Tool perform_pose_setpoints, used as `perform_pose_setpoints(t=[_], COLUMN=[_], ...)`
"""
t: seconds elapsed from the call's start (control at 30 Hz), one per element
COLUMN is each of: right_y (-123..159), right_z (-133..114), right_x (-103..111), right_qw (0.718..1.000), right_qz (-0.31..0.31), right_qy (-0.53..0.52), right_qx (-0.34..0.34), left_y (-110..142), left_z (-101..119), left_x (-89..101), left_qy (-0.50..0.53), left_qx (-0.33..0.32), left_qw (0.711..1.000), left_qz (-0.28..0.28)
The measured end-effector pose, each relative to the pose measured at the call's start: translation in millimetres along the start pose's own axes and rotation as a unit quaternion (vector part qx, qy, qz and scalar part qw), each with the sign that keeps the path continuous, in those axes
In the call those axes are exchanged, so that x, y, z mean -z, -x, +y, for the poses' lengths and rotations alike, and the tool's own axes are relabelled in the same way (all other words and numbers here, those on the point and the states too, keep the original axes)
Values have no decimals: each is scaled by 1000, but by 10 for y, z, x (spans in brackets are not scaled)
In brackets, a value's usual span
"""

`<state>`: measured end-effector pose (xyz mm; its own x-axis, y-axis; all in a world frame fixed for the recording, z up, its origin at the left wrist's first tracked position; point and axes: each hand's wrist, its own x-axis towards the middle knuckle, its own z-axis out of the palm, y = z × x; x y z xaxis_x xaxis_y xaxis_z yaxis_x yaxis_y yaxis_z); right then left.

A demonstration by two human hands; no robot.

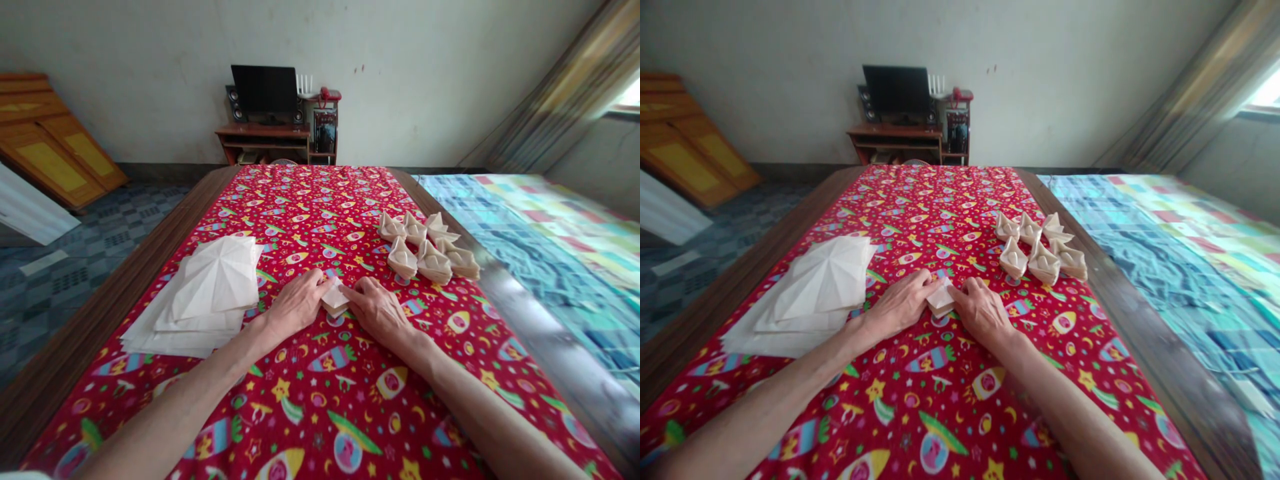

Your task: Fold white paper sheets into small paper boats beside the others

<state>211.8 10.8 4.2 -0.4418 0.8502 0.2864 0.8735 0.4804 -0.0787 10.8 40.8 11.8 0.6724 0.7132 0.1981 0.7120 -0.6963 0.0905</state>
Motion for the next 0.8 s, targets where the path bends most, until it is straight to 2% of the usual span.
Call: perform_pose_setpoints(t=[0.13,0.27,0.37,0.47,0.57,0.7,0.8], right_y=[-1,0,3,4,18,62,84], right_z=[-9,-15,-11,-4,0,-8,-20], right_x=[19,29,24,11,1,-2,-5], right_qw=[1000,1000,1000,1000,998,989,988], right_qz=[-11,-22,-19,-5,36,83,90], right_qy=[6,11,6,8,30,13,-13], right_qx=[-2,-10,-4,3,39,124,125], left_y=[-92,-88,-20,53,91,89,87], left_z=[-19,-30,-31,-28,-21,-14,-6], left_x=[29,63,69,48,19,4,4], left_qy=[-33,-49,-31,4,20,14,-7], left_qx=[-37,-34,-33,-27,-11,-13,-15], left_qw=[998,997,998,1000,999,999,999], left_qz=[-32,-44,-34,0,28,31,28])
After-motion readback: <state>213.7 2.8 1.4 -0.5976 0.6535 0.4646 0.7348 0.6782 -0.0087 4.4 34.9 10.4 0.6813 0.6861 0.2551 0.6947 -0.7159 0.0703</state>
